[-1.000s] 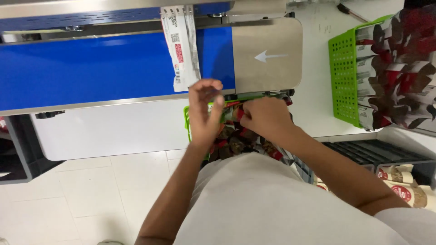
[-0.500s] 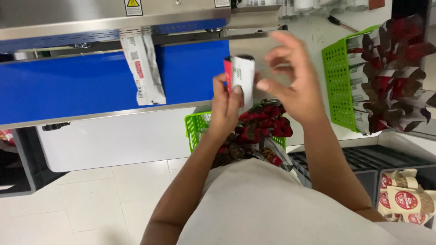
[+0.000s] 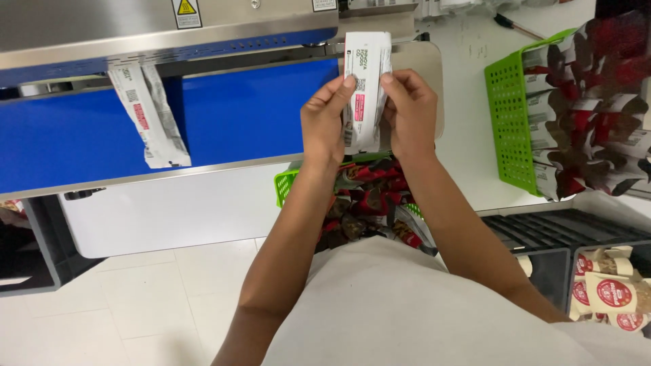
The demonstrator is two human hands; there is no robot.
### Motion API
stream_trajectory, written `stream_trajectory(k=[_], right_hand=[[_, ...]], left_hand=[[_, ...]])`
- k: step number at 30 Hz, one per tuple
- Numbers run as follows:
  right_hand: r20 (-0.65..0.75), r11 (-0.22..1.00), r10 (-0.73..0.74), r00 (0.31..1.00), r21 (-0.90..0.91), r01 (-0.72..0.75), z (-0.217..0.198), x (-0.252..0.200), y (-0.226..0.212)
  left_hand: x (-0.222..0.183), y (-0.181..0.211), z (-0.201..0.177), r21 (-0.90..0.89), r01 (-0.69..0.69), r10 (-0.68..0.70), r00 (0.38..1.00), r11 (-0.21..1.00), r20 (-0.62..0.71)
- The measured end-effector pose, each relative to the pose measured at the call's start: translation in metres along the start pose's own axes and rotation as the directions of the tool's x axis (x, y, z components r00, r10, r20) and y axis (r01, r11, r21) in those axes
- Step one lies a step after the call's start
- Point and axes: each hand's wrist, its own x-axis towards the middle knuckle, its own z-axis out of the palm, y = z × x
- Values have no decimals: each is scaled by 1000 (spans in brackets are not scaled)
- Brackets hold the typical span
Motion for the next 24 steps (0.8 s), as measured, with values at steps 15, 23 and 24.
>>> stream_trajectory(k=[15, 23, 24], right_hand=[[183, 996, 5, 983, -84, 10, 41, 38, 16], [371, 934, -95, 924, -287, 211, 61, 27, 17], [434, 917, -117, 893, -299, 265, 62, 25, 15]], left_hand=[[55, 18, -51, -99, 198, -203, 979, 975, -34], [67, 20, -92, -110, -38, 31, 997, 993, -64], [68, 22, -96, -79, -132, 126, 990, 988, -71]])
